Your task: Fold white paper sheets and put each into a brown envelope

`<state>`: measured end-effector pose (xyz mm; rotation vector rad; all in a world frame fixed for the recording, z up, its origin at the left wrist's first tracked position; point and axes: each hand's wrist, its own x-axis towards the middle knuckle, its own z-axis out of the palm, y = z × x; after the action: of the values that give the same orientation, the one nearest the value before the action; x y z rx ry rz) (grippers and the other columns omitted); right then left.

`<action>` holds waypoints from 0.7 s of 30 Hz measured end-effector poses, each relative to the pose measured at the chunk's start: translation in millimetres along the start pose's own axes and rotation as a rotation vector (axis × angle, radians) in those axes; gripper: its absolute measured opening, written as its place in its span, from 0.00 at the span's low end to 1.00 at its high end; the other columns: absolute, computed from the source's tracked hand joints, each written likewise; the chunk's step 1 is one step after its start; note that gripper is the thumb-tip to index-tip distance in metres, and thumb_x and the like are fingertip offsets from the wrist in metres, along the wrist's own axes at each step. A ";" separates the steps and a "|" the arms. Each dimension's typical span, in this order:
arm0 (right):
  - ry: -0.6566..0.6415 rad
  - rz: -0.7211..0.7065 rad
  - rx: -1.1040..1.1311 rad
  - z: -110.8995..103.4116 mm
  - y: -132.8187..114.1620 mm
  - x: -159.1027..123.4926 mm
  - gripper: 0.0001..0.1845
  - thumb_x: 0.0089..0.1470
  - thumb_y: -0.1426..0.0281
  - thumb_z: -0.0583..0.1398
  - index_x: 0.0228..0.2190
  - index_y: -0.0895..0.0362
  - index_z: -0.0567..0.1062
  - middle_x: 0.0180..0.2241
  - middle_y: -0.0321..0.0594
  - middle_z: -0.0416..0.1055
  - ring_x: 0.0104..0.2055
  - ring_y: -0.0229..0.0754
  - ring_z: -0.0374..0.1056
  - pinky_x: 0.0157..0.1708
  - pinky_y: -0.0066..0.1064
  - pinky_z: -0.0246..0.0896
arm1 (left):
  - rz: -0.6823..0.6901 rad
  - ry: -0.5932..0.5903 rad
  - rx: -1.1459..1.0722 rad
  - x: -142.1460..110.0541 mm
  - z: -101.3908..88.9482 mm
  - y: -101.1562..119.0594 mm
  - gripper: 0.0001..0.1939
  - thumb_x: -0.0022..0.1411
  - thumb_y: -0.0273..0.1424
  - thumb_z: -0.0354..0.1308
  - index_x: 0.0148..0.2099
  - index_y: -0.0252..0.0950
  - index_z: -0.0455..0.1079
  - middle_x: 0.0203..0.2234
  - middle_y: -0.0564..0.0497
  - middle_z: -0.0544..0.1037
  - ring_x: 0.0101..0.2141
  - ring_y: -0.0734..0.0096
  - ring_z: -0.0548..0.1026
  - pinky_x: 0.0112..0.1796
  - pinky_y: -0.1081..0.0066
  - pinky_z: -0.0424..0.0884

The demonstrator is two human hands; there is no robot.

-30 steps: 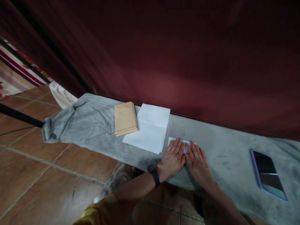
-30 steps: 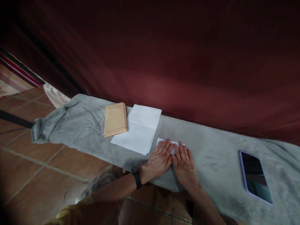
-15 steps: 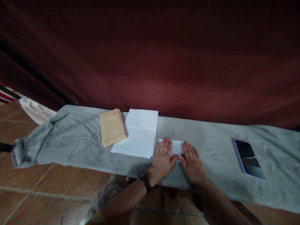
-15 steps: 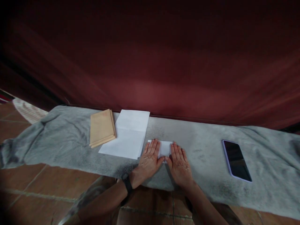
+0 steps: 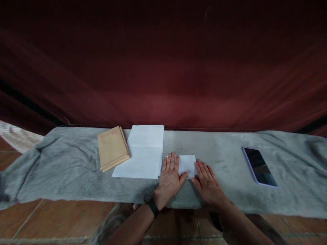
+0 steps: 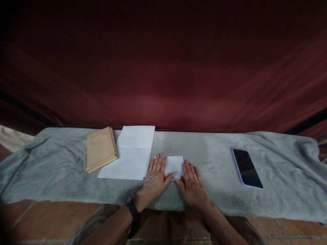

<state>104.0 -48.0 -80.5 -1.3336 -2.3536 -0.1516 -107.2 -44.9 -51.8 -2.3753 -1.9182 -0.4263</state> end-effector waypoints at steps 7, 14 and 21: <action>0.001 0.045 0.032 -3.0 0.6 3.4 0.30 0.70 0.61 0.49 0.67 0.61 0.57 0.64 0.54 0.64 0.66 0.52 0.59 0.63 0.51 0.56 | 0.057 0.008 -0.024 -0.7 -0.2 -6.8 0.46 0.67 0.59 0.47 0.72 0.30 0.50 0.70 0.32 0.53 0.70 0.46 0.50 0.65 0.46 0.54; -0.017 0.173 0.129 -4.0 0.9 13.4 0.22 0.64 0.69 0.51 0.57 0.56 0.72 0.57 0.50 0.69 0.60 0.52 0.64 0.58 0.48 0.64 | 0.097 -0.042 -0.030 -0.3 -6.4 -9.1 0.46 0.65 0.60 0.49 0.72 0.32 0.52 0.70 0.34 0.53 0.70 0.49 0.51 0.66 0.46 0.52; -0.009 0.193 0.231 -5.9 -3.1 14.1 0.20 0.63 0.70 0.51 0.50 0.58 0.77 0.56 0.52 0.70 0.60 0.53 0.64 0.57 0.50 0.66 | 0.112 -0.094 -0.021 1.9 -8.6 -11.5 0.44 0.66 0.58 0.48 0.72 0.32 0.53 0.70 0.34 0.54 0.70 0.49 0.50 0.66 0.46 0.50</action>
<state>97.0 -40.3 -69.0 -1.4362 -2.1567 0.1796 -119.4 -42.3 -44.5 -2.5445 -1.8127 -0.3352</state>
